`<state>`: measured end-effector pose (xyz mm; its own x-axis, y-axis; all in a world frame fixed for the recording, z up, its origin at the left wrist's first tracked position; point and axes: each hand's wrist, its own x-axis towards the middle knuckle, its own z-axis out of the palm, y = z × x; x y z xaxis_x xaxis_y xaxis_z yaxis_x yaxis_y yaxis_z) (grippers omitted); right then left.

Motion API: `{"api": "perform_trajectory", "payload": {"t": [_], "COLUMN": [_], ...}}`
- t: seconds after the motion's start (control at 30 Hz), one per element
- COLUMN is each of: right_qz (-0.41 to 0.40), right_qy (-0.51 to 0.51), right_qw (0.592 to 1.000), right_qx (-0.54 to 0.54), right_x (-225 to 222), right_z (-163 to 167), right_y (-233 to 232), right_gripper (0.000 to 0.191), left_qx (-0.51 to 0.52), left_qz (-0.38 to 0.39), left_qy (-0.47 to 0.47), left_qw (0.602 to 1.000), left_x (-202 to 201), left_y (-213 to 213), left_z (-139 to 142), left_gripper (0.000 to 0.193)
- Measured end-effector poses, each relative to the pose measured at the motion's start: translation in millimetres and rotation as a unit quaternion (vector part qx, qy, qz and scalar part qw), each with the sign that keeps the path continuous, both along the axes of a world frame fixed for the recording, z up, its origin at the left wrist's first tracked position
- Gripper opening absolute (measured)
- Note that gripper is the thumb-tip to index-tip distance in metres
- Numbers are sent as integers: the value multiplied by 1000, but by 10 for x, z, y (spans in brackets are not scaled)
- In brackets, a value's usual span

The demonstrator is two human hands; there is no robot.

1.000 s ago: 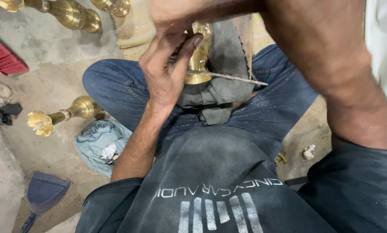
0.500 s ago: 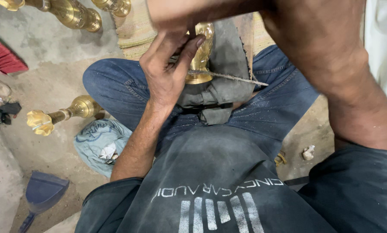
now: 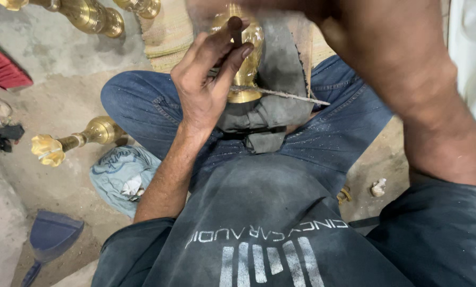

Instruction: The person sits cross-legged on the floor with a brass vase lashed to a sandbag on their lap. They hold a punch against the vase's engraved surface and strike it with a wooden mallet, then use a flat file to smooth the vase, alternating between hammering and filing.

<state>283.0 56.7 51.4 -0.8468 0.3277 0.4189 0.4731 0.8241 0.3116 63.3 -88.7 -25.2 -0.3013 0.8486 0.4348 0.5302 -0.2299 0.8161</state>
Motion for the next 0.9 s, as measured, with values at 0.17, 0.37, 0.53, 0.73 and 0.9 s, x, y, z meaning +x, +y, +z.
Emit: {"api": "perform_trajectory", "payload": {"t": [0.17,0.37,0.53,0.73,0.9], "right_qz": [-9,-13,-19,-20,-25], "right_qy": [-9,-16,-18,-23,-27], "right_qw": [1000,1000,999,999,998], "right_qx": [14,22,28,38,48], "right_x": [24,23,24,2,10], "right_z": [37,61,71,80,90], "right_y": [-39,-54,-59,-41,-67], "right_gripper": [7,9,10,12,13], "left_qx": [-8,-20,-22,-21,-3], "left_qz": [8,10,2,-14,-17], "left_qy": [21,10,25,15,39], "left_qw": [1000,1000,999,1000,999], "left_x": [-8,-30,-41,-59,-72], "left_y": [-7,2,-4,-5,-10], "left_z": [9,20,20,-1,-13], "left_gripper": [22,24,23,20,21]}}
